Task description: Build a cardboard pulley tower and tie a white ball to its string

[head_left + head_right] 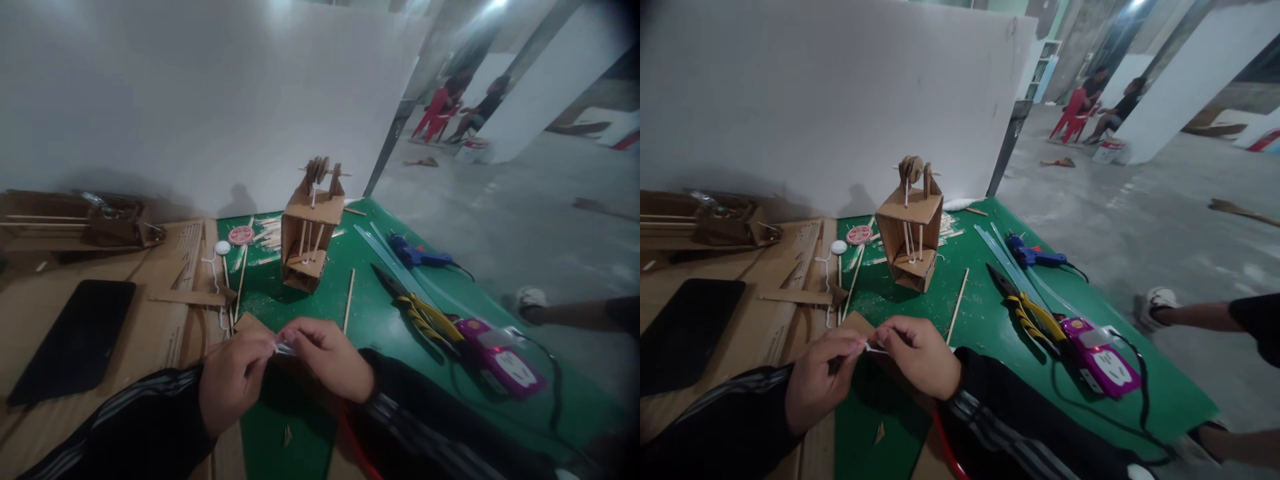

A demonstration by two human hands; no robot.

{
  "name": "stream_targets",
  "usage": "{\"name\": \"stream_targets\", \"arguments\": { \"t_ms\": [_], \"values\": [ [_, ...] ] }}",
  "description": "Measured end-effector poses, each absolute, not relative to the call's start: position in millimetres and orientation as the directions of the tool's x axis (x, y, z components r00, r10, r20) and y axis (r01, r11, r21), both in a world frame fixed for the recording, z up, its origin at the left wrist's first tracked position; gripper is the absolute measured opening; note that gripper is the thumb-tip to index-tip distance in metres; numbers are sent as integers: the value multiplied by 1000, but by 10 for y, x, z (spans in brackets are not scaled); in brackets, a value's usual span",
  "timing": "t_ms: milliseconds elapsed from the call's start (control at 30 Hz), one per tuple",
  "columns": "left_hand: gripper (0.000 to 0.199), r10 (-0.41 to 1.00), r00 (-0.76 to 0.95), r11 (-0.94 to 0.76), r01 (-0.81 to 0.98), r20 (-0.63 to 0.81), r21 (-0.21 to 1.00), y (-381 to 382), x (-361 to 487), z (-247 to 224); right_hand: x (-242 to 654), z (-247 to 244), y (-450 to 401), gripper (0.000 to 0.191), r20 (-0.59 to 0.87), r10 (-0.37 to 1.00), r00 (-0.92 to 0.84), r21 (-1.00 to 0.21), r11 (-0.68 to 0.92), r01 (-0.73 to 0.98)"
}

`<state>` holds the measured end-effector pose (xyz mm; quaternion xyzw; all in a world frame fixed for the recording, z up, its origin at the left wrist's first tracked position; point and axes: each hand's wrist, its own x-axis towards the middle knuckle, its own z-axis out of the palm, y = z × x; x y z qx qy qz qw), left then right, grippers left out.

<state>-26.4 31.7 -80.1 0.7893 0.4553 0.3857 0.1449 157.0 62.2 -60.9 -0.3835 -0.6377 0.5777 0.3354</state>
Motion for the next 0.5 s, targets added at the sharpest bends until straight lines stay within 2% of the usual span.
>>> {"name": "stream_targets", "arguments": {
  "t_ms": [100,167,500],
  "values": [
    [20,802,300,-577,612,516,541,310,-255,-800,1568,-641,637,28,-164,837,-522,-985,-164,47],
    [20,792,285,-582,618,540,529,316,-245,-800,1566,-656,637,30,-213,803,-557,-971,-238,29],
    [16,757,253,-616,584,602,529,357,-260,-821,1580,-616,627,31,-178,828,-531,-983,-175,57]
  ]
}}
